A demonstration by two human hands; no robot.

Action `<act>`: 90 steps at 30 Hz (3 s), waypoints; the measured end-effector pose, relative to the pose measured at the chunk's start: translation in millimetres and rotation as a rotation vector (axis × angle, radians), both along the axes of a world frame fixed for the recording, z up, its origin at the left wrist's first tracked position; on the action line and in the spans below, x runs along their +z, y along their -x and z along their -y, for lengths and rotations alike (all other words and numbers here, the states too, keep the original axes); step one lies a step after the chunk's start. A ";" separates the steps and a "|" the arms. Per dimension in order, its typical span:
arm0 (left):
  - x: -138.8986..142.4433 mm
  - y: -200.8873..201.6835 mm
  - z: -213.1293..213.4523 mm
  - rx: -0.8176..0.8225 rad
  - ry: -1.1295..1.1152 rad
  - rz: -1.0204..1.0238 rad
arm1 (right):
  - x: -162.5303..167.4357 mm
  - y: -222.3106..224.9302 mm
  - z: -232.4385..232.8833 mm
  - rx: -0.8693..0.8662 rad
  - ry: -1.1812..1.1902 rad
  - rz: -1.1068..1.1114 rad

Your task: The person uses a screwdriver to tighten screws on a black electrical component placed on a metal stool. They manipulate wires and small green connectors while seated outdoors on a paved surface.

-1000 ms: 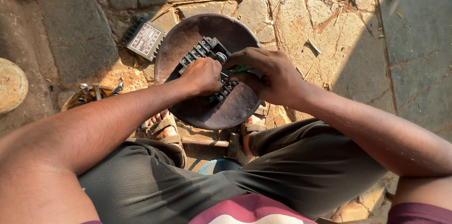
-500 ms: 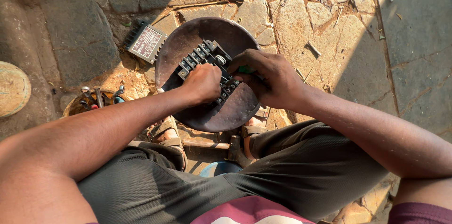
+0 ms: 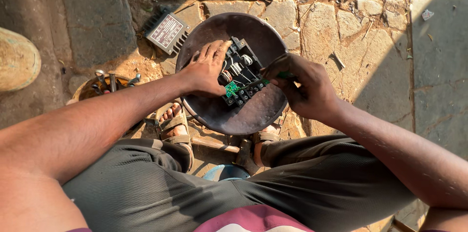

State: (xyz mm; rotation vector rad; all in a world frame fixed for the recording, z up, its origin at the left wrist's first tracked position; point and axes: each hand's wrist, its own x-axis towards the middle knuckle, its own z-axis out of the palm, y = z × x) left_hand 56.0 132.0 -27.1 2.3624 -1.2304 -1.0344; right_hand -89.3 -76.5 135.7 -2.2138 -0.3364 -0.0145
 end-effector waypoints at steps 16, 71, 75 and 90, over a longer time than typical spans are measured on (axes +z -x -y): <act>-19.1 -11.3 -30.6 -0.140 -0.052 0.206 | -56.1 53.3 -59.4 0.678 0.518 0.199; 4.1 11.3 23.6 -0.130 -0.042 0.239 | -36.6 -32.8 16.3 0.086 0.542 -0.451; -11.3 -13.0 32.3 -0.103 -0.031 0.202 | -82.1 -48.0 21.0 0.146 0.561 -0.393; -49.1 -106.9 73.7 -0.072 -0.036 0.131 | -133.2 -158.7 67.0 0.216 0.708 -0.507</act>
